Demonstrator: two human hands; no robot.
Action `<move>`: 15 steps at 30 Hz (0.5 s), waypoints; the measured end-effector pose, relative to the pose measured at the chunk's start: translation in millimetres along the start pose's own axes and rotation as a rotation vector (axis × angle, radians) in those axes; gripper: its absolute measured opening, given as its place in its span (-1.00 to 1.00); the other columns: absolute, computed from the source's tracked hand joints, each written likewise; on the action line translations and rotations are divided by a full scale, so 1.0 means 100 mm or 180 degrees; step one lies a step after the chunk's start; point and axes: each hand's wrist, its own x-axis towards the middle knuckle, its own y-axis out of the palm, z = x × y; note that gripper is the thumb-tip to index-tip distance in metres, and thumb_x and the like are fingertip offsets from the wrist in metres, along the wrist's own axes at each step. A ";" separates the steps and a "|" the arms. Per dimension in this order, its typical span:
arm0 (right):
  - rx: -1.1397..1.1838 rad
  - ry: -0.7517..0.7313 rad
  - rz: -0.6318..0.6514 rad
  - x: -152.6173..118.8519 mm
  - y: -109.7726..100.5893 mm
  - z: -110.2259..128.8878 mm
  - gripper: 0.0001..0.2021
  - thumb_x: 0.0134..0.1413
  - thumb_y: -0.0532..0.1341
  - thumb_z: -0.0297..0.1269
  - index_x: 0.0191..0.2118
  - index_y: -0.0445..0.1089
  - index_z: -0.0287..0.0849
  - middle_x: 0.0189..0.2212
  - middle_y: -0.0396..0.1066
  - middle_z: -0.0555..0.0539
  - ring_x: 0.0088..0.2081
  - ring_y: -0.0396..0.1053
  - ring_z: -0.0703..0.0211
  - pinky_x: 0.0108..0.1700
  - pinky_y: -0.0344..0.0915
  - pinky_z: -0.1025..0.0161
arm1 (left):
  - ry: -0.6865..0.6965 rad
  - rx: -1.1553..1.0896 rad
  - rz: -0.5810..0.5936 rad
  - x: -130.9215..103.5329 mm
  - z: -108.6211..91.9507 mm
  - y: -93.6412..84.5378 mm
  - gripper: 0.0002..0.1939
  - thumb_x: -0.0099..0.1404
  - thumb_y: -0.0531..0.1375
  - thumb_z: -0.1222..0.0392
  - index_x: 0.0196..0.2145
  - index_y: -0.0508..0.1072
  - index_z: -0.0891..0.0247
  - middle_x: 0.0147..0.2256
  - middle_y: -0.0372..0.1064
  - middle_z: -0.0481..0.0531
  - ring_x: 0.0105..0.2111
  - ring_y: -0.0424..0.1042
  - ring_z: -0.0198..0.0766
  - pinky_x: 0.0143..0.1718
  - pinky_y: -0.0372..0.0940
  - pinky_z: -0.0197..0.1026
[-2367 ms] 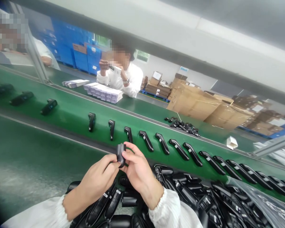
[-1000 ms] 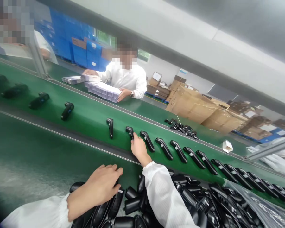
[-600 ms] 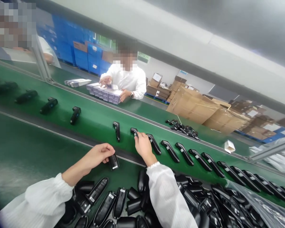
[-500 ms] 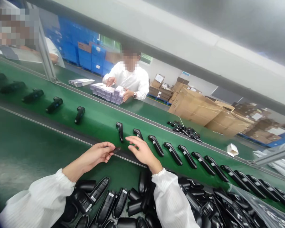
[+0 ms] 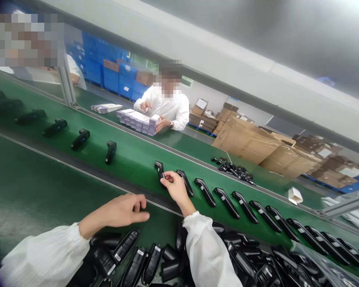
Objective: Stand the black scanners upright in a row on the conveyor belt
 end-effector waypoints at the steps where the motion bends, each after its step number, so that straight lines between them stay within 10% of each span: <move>1: -0.0471 0.0084 -0.0031 0.06 0.00 -0.06 -0.81 0.05 0.27 -0.21 -0.20 0.45 -0.13 -0.32 0.45 0.00 -0.34 0.39 0.21 -0.23 0.35 0.27 | 0.0054 0.0668 0.0174 -0.06 -0.04 -0.03 -0.67 -0.13 0.37 0.00 -0.42 0.44 0.19 -0.52 0.36 -0.04 -0.39 0.34 -0.12 -0.37 0.14 -0.18; 6: -0.2052 0.0282 -0.0097 0.19 0.10 -0.26 -0.53 0.16 0.16 -0.36 0.20 0.27 -0.21 -0.01 0.44 -0.23 -0.02 0.43 0.01 0.04 0.30 0.16 | 0.0055 0.2802 0.0733 -0.21 -0.16 0.04 -0.62 0.02 0.30 0.10 -0.16 0.48 0.20 -0.22 0.49 0.16 -0.24 0.47 0.06 -0.29 0.26 -0.08; 11: -0.2806 0.0401 -0.0238 0.25 0.19 -0.28 -0.58 0.22 0.08 -0.40 0.17 0.30 -0.36 0.01 0.39 -0.38 0.03 0.40 -0.09 0.09 0.26 0.12 | 0.0519 0.2908 0.0526 -0.21 -0.27 0.04 -0.85 0.15 0.19 0.21 -0.28 0.46 0.16 -0.29 0.49 0.06 -0.28 0.48 -0.05 -0.31 0.26 -0.13; 15: -0.2813 0.0363 -0.0164 0.24 0.06 -0.22 -0.58 0.28 0.07 -0.32 0.20 0.28 -0.33 -0.02 0.41 -0.37 0.01 0.42 -0.08 0.08 0.28 0.12 | 0.1523 0.2447 0.0435 -0.66 -0.63 -0.04 -0.85 0.29 0.15 0.09 -0.43 0.35 0.13 -0.39 0.40 -0.12 -0.39 0.38 -0.25 -0.31 0.23 -0.22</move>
